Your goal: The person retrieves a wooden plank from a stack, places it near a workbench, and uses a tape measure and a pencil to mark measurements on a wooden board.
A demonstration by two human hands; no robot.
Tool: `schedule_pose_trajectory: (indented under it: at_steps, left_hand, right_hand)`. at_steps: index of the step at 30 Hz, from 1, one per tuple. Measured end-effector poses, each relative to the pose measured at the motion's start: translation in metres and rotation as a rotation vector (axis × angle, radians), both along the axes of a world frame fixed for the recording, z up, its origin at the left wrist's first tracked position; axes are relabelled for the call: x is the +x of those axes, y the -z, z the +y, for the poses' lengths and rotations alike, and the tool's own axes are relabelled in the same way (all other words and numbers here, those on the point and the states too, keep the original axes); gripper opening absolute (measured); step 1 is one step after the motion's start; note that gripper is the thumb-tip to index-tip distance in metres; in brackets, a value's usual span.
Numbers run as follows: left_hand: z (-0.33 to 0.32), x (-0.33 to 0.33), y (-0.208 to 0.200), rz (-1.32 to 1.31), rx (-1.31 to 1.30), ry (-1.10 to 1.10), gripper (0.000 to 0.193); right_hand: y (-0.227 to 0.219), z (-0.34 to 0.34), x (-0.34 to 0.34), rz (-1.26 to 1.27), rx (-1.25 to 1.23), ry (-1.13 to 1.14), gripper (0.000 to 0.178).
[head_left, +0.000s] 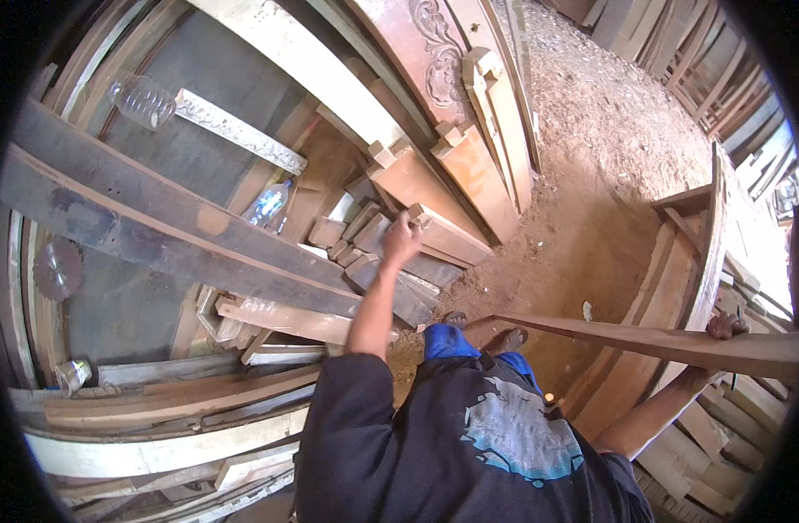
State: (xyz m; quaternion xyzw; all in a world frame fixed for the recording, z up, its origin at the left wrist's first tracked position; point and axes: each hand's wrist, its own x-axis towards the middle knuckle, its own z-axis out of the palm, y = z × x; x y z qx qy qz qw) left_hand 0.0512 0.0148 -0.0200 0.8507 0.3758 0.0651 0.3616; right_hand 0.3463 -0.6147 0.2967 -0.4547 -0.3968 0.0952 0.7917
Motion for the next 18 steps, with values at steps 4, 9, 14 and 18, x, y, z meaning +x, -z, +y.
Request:
schedule_pose_trajectory:
  at_steps: [4, 9, 14, 18]
  left_hand:
    - [-0.142, -0.082, 0.097, 0.283, -0.288, 0.059, 0.035]
    - [-0.266, -0.173, 0.163, 0.344, -0.610, 0.463, 0.051]
    - [-0.262, -0.140, 0.103, 0.518, -0.479, 0.071, 0.050]
    - [-0.234, -0.122, 0.074, 0.418, -0.534, -0.250, 0.045]
  right_hand:
    - [0.006, 0.014, 0.022, -0.007, -0.038, -0.046, 0.032]
    - [0.002, 0.109, -0.011, -0.146, -0.142, 0.426, 0.028]
    - [-0.011, 0.134, 0.002, -0.916, -0.645, 1.117, 0.025]
    - [-0.005, 0.157, 0.057, -0.071, 0.018, -0.384, 0.033]
